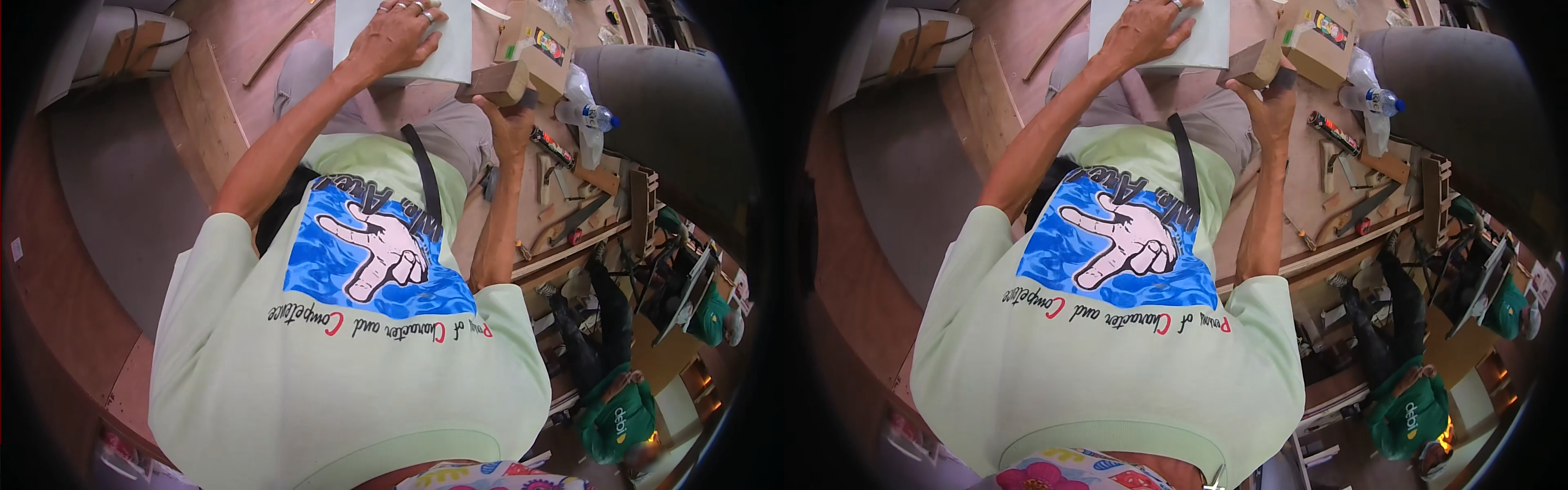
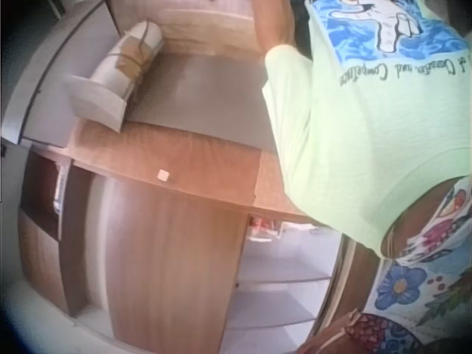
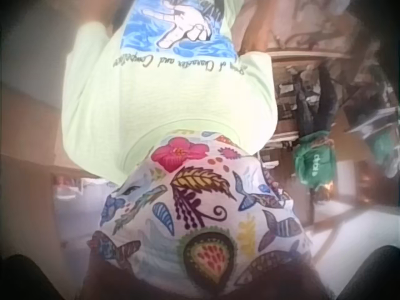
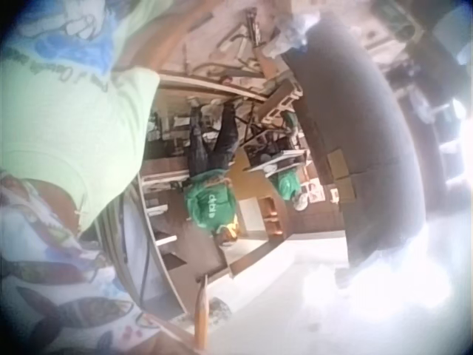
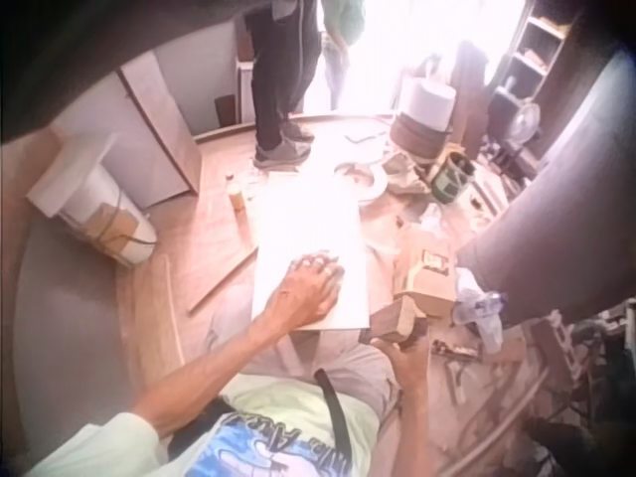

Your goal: The person trims edges from a white panel using shears, sands the edges with a sanding block, and scrapes the surface with a metal tool.

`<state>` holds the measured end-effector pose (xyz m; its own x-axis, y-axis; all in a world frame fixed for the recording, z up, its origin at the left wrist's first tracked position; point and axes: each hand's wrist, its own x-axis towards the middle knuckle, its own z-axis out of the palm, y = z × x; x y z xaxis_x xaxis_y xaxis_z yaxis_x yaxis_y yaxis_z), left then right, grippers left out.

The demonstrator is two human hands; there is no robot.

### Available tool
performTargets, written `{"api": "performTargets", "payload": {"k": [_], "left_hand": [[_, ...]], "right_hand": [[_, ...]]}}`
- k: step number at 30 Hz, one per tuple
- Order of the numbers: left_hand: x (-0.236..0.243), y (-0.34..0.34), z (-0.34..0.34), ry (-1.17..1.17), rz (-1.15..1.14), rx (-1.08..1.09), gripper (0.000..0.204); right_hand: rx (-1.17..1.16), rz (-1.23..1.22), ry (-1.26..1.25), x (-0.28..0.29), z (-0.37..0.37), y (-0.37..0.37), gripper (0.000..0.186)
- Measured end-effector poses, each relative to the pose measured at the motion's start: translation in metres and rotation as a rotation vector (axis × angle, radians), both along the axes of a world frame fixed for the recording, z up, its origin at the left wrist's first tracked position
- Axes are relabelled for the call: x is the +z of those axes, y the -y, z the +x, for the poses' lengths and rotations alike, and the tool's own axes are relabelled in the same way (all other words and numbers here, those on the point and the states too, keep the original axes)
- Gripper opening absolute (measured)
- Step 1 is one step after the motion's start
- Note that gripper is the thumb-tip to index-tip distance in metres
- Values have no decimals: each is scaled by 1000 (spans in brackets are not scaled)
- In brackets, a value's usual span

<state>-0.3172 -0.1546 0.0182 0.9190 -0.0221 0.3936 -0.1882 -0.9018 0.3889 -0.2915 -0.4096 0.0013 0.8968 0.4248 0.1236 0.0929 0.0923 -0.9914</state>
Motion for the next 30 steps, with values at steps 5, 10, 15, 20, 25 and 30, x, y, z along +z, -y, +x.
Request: {"api": "performTargets", "payload": {"k": [5,10,15,20,25,30], "left_hand": [[1,1,1,-4,46,-18,39],[-3,2,-3,-21,-23,2,39],[-1,0,-1,-12,40,-14,39],[-3,1,-2,-35,-24,-13,39],[2,2,1,-11,-13,-3,38],[-1,1,2,8,10,-41,38]], "right_hand": [[-12,-32,-10,-14,-6,2,74],[-21,-33,-26,0,-5,0,75],[-5,-77,-8,-11,-7,-1,74],[-24,-41,-36,-5,-8,0,73],[-8,-33,12,-2,1,1,72],[-38,-24,-28,-3,-4,-1,72]]}}
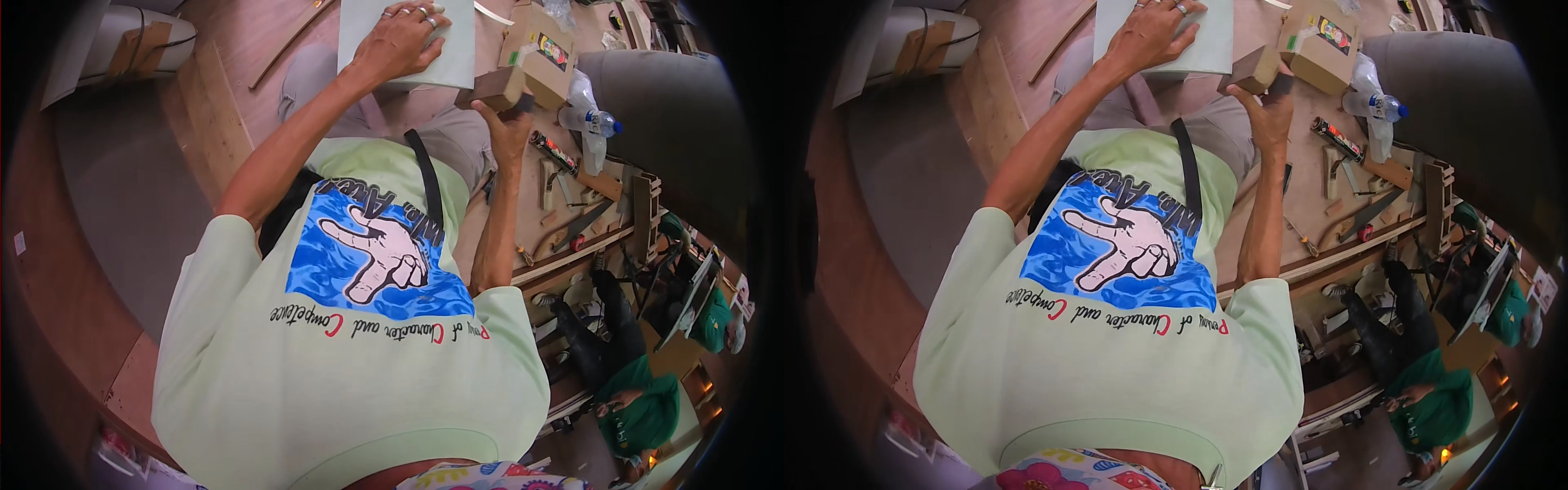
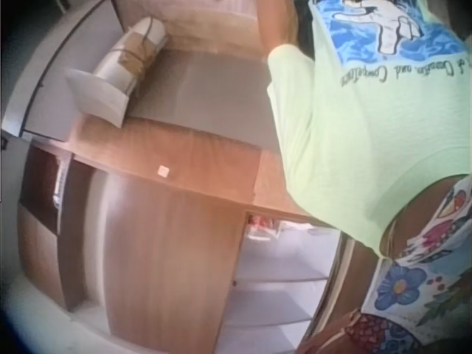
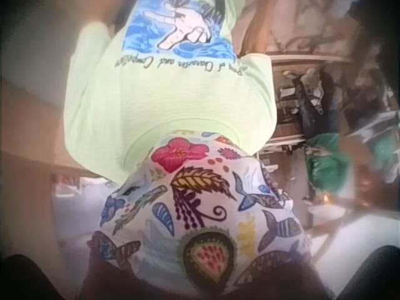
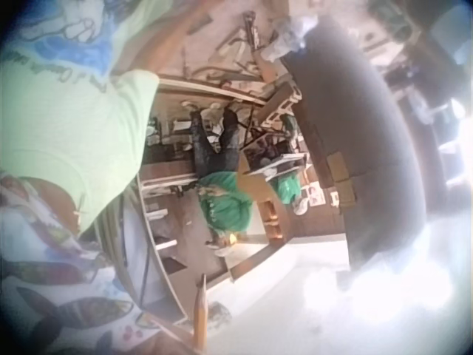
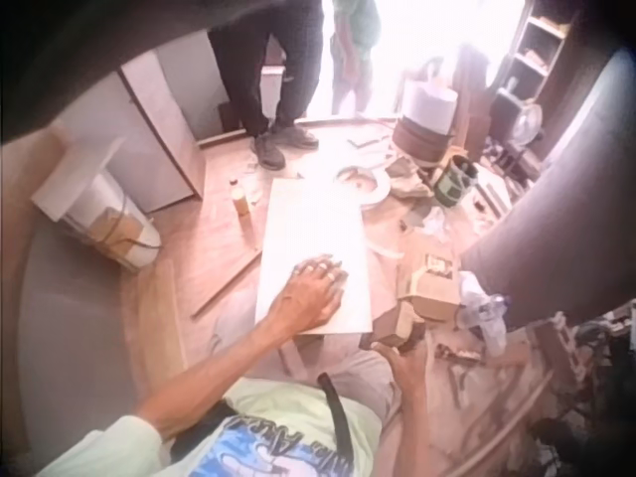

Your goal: The person trims edges from a white panel using shears, sands the edges with a sanding block, and scrapes the surface with a metal tool.

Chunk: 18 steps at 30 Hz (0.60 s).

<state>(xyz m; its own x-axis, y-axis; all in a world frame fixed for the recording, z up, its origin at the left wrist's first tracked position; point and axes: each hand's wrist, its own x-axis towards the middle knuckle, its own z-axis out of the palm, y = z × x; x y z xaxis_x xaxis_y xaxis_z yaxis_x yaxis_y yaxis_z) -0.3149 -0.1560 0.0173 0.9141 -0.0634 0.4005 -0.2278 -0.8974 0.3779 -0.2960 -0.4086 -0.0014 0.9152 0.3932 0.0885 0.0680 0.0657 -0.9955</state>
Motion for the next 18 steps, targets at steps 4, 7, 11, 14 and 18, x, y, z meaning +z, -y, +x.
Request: {"api": "performTargets", "payload": {"k": [4,7,11,14,18], "left_hand": [[-2,0,0,-1,58,15,38],[-2,-1,0,15,52,13,38],[-6,0,-3,-13,29,12,38],[-6,-2,0,27,67,-2,38],[-4,-1,0,-21,68,5,37]], "right_hand": [[41,-13,21,5,3,0,72],[26,-96,53,-15,4,1,73],[31,-47,13,-2,3,1,74],[27,-40,18,3,4,0,74],[24,-52,1,-21,4,3,73]]}}
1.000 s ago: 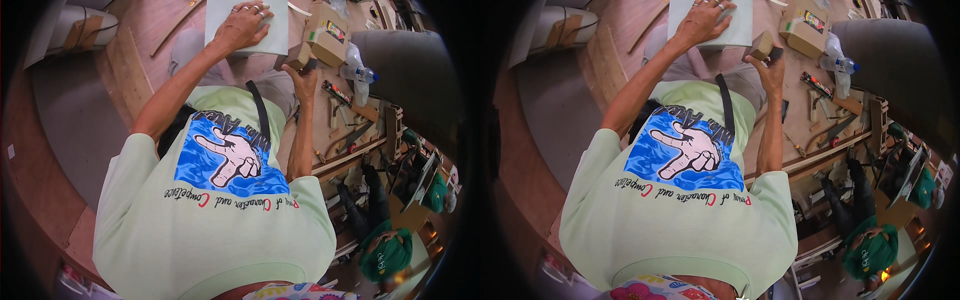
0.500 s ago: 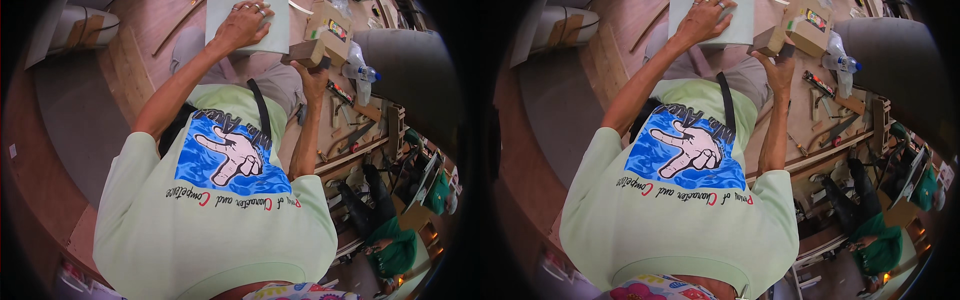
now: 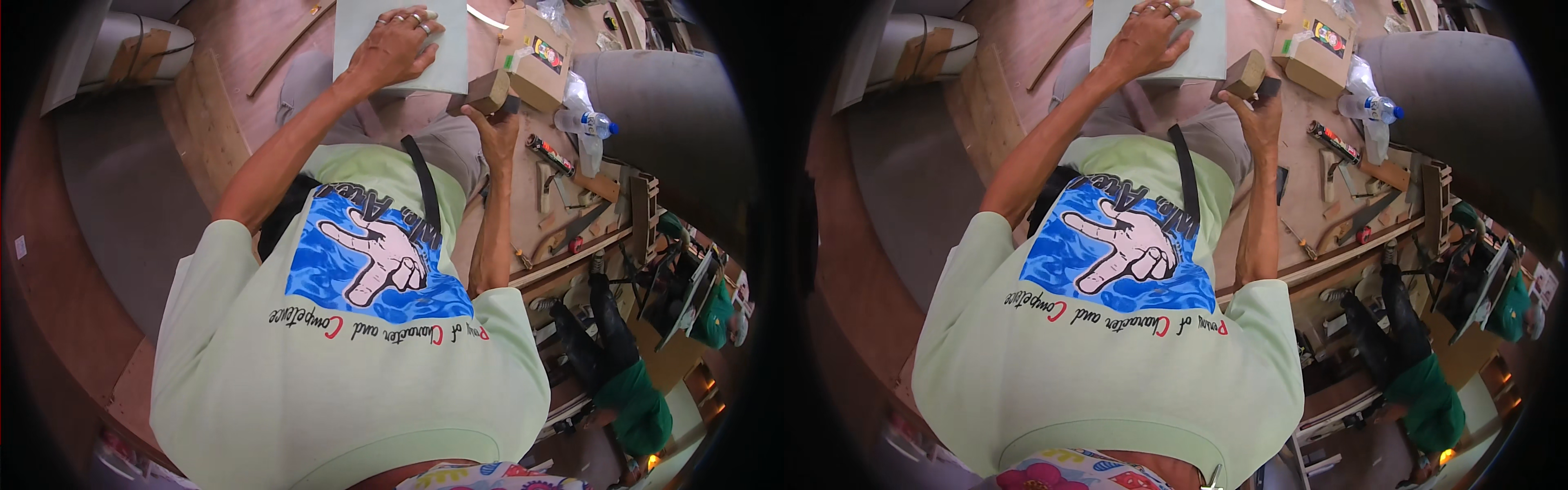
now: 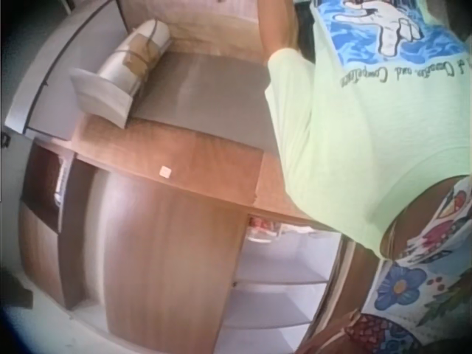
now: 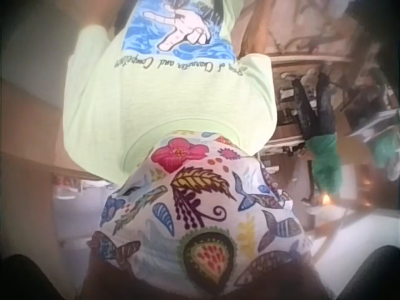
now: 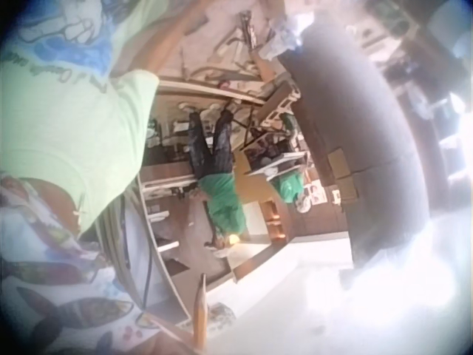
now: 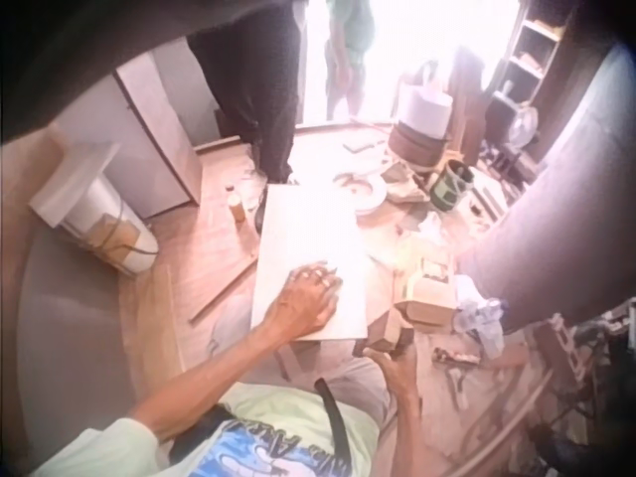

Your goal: The person trims edges from a white panel using shears, sands the edges with a sanding block, and scrapes the surface with a metal tool.

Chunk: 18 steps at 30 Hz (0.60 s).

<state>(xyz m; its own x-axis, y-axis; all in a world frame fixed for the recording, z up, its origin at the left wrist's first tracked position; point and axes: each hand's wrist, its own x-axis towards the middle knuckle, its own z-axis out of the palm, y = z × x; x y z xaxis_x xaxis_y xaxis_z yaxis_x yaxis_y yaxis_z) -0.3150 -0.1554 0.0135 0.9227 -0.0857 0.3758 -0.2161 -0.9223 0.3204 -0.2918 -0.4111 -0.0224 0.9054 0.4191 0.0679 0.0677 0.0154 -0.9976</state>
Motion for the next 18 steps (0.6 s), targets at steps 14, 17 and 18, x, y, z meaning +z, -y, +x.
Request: {"api": "performTargets", "payload": {"k": [14,17,18], "left_hand": [[-9,-1,6,27,-87,-114,35],[8,9,2,-57,-58,-361,44],[13,16,0,-67,-26,-411,41]], "right_hand": [[-139,88,-25,0,19,16,60],[-171,146,8,-6,29,47,65],[-208,135,4,-7,26,55,64]]}}
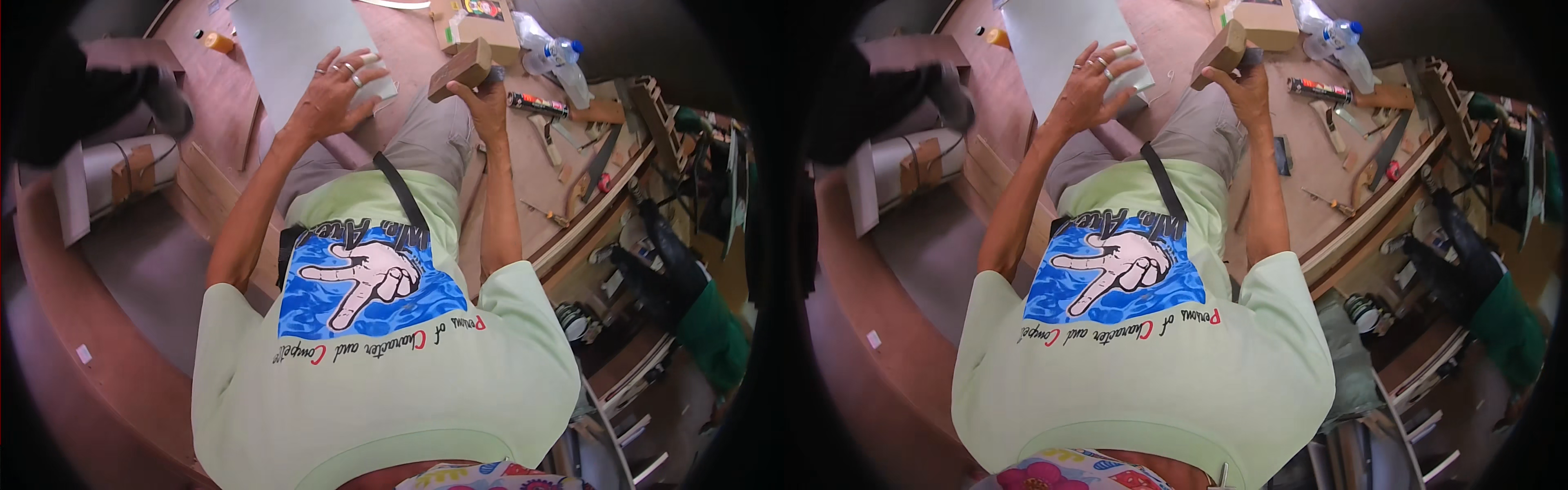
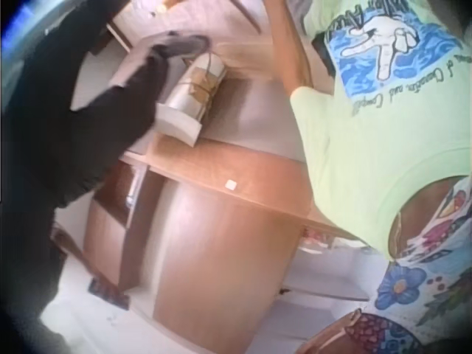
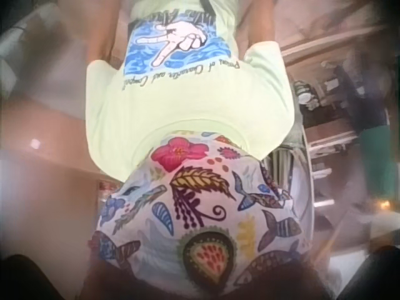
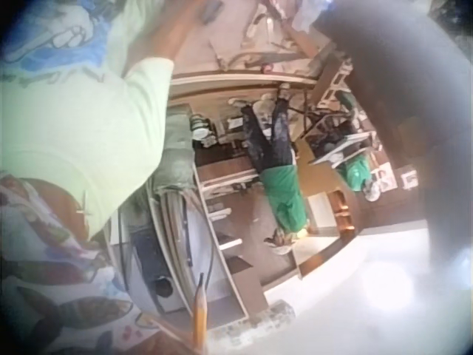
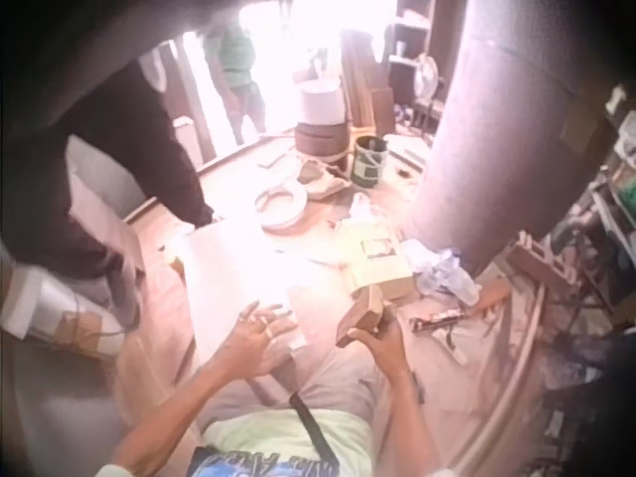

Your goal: The person trims edges from a white panel using shears, sands the edges with a sanding block, and scrapes the surface with a metal tool.

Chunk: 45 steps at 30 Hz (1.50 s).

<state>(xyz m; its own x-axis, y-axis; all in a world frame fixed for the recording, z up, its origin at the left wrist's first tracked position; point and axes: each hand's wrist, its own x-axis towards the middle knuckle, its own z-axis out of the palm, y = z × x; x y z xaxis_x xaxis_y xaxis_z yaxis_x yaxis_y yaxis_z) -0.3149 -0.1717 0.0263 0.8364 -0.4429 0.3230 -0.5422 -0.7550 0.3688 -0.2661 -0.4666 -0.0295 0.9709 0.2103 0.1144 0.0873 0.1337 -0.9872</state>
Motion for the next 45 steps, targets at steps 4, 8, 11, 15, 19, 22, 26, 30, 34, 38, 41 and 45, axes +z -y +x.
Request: {"api": "performTargets", "payload": {"k": [4,8,11,15,19,22,26,30,34,38,41,45], "left_hand": [[5,19,13,-45,176,-160,29],[4,22,28,-210,370,-236,14],[7,20,30,-279,292,-277,11],[19,11,41,-296,-20,-234,20],[12,-17,61,-158,-113,67,29],[2,-38,75,-64,-61,292,32],[-9,-45,90,-57,-122,459,31],[-11,-46,102,39,-126,490,30],[-12,-46,100,87,-94,489,29],[-19,-49,99,97,-159,500,30],[-18,-52,97,97,-160,506,32],[-18,-53,95,92,-155,506,33]], "right_hand": [[-114,61,-55,-9,-16,22,63],[-151,114,-100,-24,-28,34,65],[-115,152,-146,-22,-34,30,67],[-67,111,-108,-24,-39,9,70],[46,98,-104,-23,-43,-27,73],[78,105,-18,-21,-39,-48,74],[99,78,-23,-7,-37,-60,74],[130,16,-75,10,-37,-62,74],[141,-103,-40,28,-39,-62,75],[145,-217,-29,37,-39,-63,76],[143,-225,-57,34,-38,-64,76],[144,-184,-62,37,-33,-67,76]]}}
